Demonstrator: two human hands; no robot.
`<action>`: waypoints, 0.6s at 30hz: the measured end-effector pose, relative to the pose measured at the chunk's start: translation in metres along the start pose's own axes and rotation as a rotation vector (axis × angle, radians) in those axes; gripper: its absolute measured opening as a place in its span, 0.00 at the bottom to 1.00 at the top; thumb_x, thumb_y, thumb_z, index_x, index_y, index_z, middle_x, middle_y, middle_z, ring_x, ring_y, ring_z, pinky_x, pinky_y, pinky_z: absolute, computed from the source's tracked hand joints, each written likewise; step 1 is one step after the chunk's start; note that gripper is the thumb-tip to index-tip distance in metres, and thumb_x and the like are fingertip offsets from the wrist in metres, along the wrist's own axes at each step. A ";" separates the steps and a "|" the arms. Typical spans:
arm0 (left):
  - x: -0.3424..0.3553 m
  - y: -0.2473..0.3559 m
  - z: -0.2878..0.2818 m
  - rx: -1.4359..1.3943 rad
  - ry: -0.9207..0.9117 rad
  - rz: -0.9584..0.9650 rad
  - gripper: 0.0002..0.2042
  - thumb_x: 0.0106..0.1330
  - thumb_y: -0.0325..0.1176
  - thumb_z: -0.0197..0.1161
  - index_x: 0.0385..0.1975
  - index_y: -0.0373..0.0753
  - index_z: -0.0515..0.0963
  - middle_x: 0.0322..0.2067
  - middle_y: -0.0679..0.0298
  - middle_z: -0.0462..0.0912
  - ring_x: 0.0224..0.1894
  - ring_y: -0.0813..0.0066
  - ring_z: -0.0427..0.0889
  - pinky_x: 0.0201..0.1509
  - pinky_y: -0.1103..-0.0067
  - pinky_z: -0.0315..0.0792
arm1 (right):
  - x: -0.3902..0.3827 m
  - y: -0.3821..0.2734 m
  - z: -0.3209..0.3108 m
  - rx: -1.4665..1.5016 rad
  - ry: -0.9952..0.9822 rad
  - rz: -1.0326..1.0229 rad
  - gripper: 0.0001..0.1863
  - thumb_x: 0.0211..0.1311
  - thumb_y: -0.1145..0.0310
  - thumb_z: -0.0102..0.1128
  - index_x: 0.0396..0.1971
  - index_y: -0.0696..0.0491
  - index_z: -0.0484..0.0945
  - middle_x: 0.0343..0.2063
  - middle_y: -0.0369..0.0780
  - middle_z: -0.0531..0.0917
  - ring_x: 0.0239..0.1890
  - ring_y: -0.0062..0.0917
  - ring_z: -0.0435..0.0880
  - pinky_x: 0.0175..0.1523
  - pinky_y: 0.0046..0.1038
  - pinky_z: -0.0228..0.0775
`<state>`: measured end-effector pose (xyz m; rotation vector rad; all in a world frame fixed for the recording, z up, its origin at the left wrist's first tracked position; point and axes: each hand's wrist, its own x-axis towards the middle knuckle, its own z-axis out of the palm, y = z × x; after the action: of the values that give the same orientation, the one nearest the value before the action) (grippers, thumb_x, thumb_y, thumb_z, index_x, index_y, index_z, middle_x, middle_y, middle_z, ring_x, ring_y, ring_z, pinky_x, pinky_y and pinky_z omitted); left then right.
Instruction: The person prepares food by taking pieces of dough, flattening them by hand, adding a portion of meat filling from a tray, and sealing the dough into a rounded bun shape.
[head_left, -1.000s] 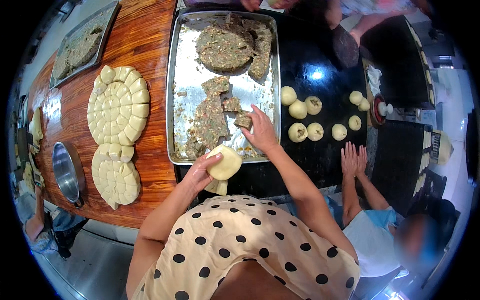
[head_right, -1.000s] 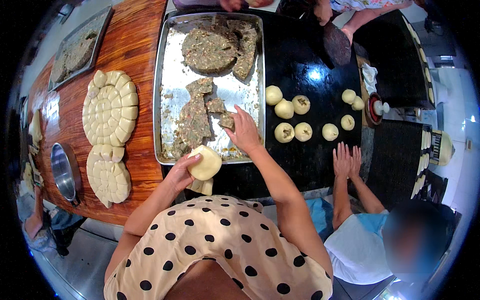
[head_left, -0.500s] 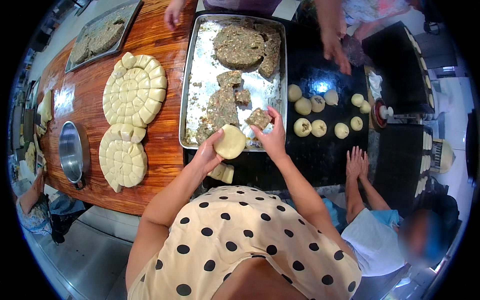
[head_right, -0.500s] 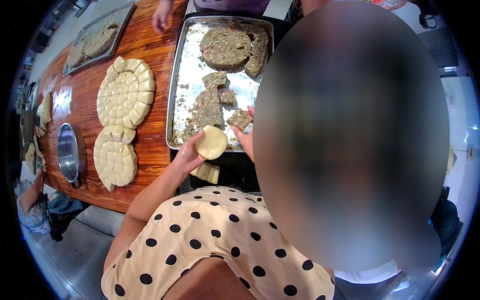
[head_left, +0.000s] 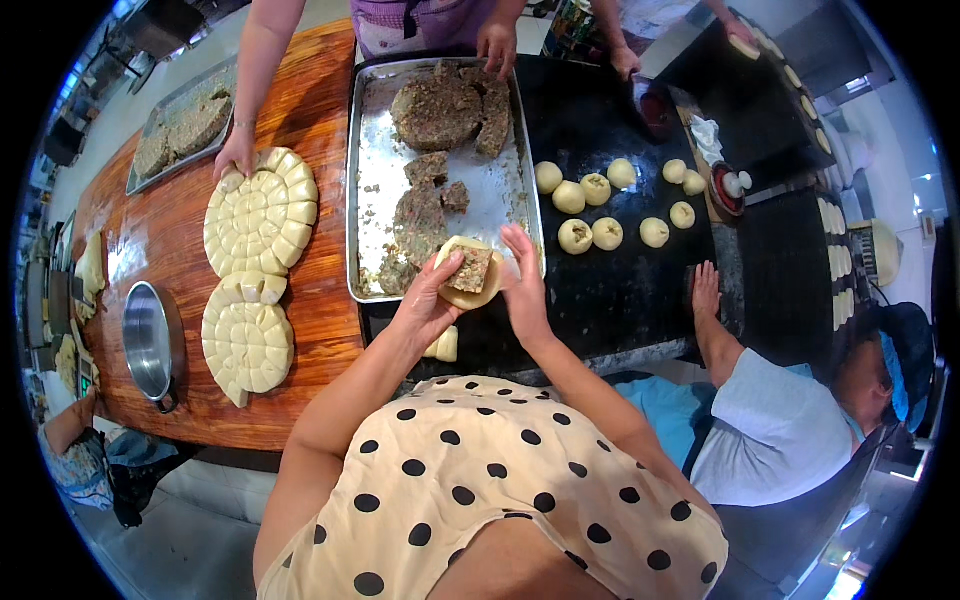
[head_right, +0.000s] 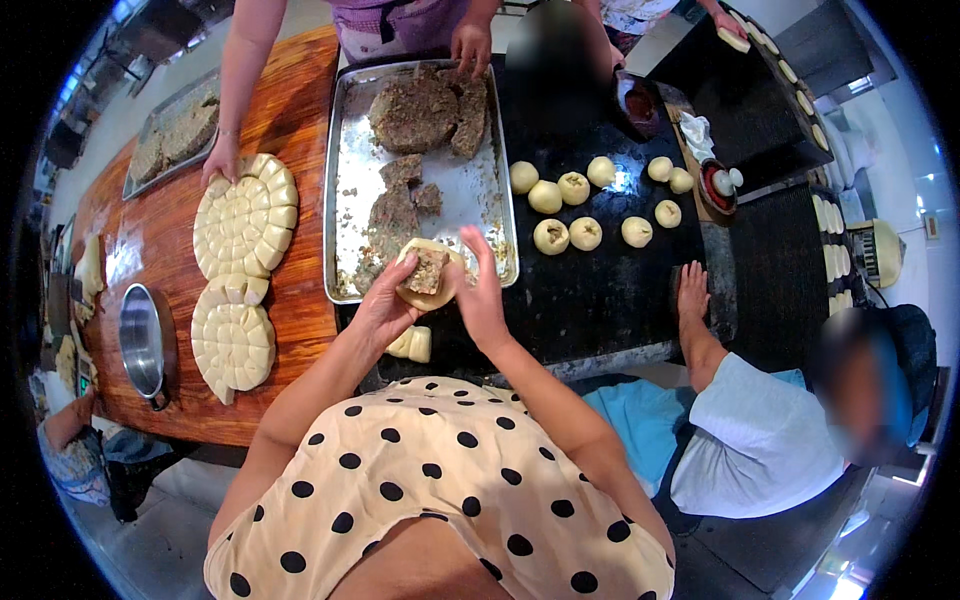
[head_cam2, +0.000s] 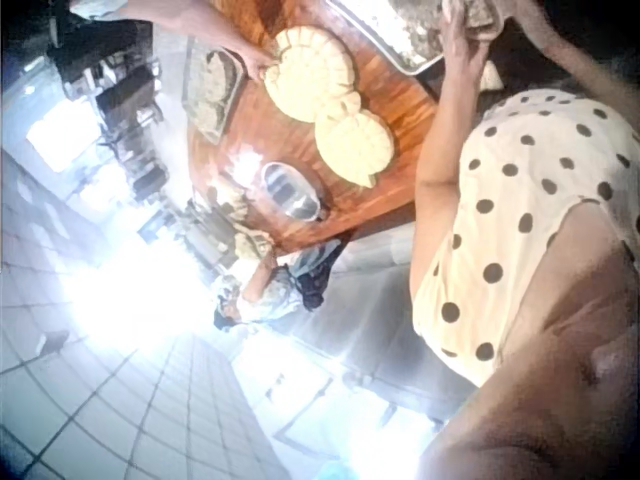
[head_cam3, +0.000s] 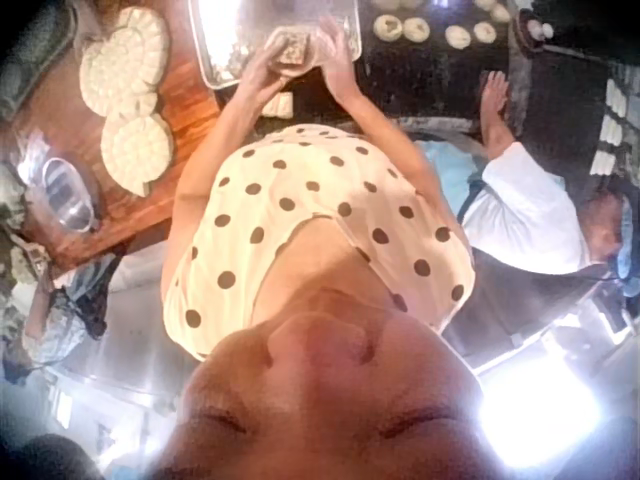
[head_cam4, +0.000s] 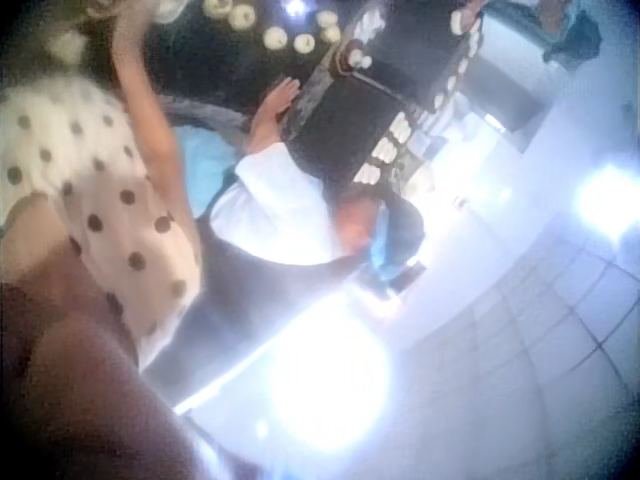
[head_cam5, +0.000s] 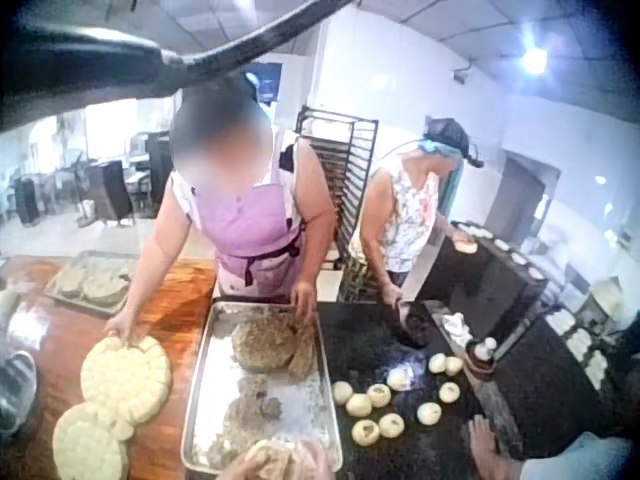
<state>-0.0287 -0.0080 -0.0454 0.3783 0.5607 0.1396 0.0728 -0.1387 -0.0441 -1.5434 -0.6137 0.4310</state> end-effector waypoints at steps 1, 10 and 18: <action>-0.002 0.000 0.006 -0.036 -0.004 -0.009 0.20 0.70 0.39 0.64 0.59 0.43 0.69 0.55 0.61 0.77 0.59 0.65 0.78 0.62 0.62 0.77 | -0.001 0.006 0.002 0.258 0.113 0.202 0.35 0.70 0.47 0.55 0.66 0.57 0.64 0.61 0.44 0.73 0.66 0.32 0.69 0.70 0.36 0.58; -0.023 -0.022 0.043 0.106 -0.093 0.069 0.21 0.72 0.41 0.61 0.62 0.50 0.65 0.56 0.66 0.74 0.59 0.69 0.76 0.60 0.62 0.77 | -0.001 -0.021 0.011 0.582 0.195 0.403 0.21 0.75 0.55 0.49 0.49 0.58 0.82 0.44 0.37 0.83 0.48 0.21 0.79 0.58 0.24 0.68; -0.038 -0.023 0.052 0.190 -0.105 0.112 0.20 0.71 0.39 0.62 0.61 0.50 0.67 0.55 0.67 0.74 0.59 0.69 0.76 0.59 0.60 0.78 | -0.009 -0.031 -0.003 0.776 0.128 0.484 0.17 0.70 0.61 0.57 0.46 0.60 0.83 0.45 0.38 0.84 0.47 0.21 0.82 0.56 0.24 0.71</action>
<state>-0.0319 -0.0541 0.0055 0.5991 0.4504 0.1741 0.0634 -0.1465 -0.0143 -0.9375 0.0596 0.8159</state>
